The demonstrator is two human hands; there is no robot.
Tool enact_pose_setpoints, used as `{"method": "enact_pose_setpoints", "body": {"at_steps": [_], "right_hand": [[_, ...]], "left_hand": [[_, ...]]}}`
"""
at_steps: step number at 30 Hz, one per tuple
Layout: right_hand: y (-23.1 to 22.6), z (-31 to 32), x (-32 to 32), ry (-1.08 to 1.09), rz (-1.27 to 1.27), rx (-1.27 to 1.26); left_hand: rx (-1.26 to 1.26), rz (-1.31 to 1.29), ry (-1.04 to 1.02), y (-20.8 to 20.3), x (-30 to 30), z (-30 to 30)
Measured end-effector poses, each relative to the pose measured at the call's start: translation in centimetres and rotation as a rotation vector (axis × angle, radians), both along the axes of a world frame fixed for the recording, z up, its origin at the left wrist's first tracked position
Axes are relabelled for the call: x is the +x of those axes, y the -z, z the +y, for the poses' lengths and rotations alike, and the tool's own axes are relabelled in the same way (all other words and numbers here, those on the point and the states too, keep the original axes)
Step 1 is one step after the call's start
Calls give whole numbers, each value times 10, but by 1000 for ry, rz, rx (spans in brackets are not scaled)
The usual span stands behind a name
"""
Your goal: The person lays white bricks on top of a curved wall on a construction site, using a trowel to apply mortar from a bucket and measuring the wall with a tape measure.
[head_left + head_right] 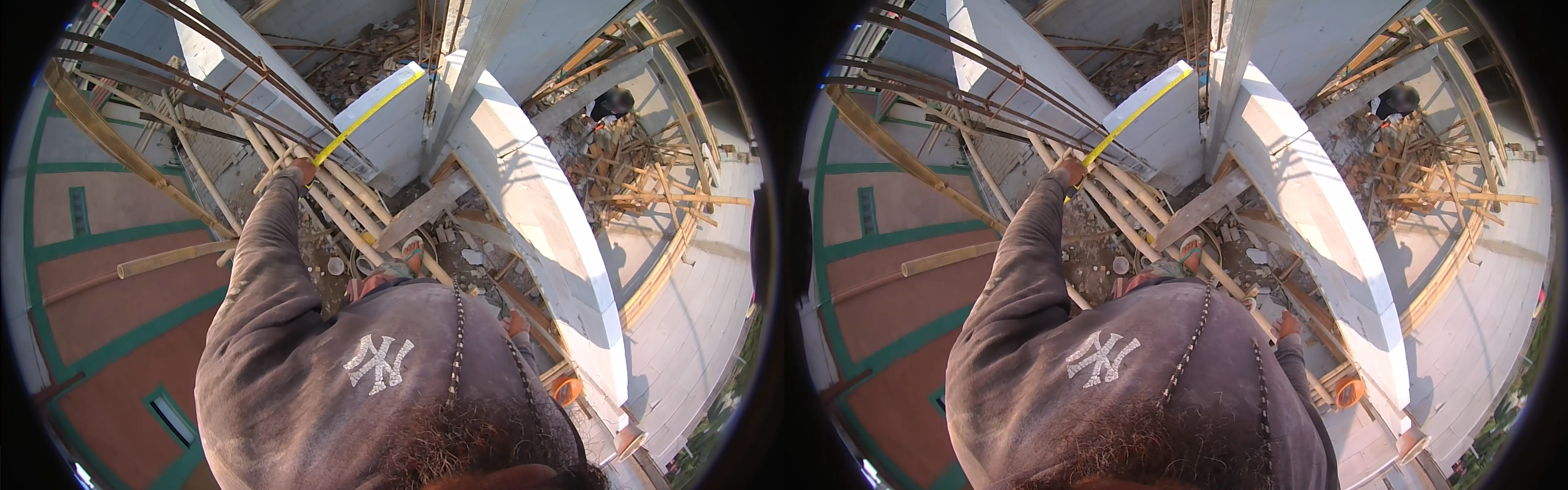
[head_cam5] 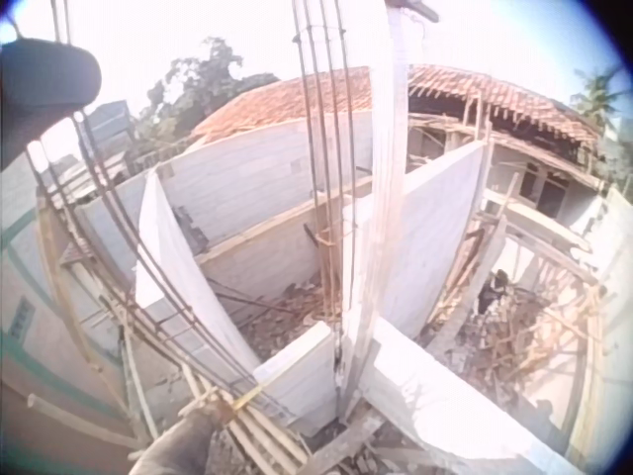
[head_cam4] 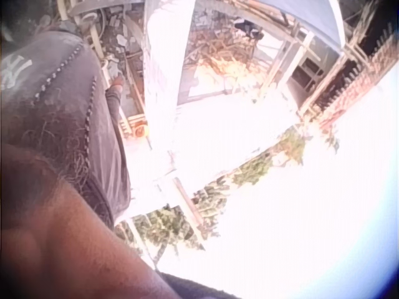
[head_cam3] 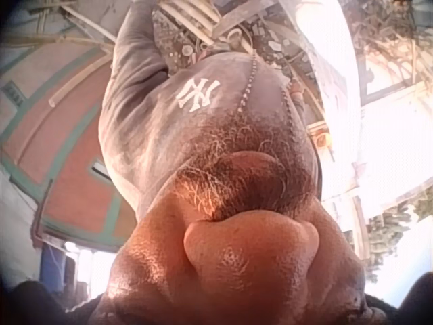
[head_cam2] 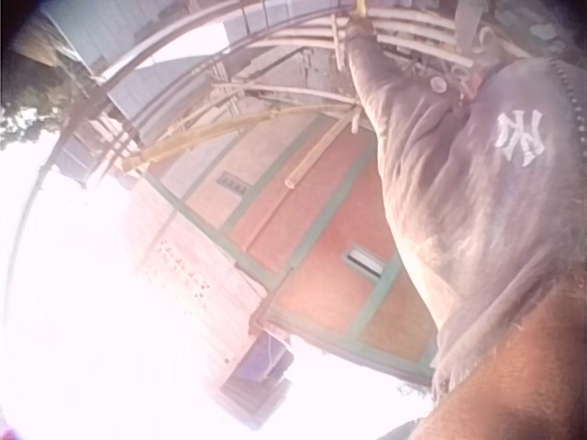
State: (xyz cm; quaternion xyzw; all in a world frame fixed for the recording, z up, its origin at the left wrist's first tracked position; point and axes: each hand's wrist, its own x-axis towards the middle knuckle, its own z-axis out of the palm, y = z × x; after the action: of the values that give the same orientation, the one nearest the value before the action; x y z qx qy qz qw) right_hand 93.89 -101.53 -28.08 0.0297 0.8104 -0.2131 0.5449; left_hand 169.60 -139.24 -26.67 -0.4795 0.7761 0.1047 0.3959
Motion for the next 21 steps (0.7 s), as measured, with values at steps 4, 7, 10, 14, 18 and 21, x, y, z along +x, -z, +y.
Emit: {"method": "enact_pose_setpoints", "body": {"at_steps": [4,7,10,14,18,21], "right_hand": [[9,4,-3,32,2,9],[11,7,-5,12,-9,-4],[3,-2,5,3,-17,21],[-2,-3,9,25,-9,50],[1,3,3,0,0,42],[-3,-4,12,-13,-21,4]], "left_hand": [[8,-8,76,-3,-6,2],[-25,44,30,1,-4,1],[-33,73,-30,5,8,5],[-17,44,-24,4,4,8],[-13,-29,111,-10,-18,19],[-58,101,-150,-15,-18,46]]}}
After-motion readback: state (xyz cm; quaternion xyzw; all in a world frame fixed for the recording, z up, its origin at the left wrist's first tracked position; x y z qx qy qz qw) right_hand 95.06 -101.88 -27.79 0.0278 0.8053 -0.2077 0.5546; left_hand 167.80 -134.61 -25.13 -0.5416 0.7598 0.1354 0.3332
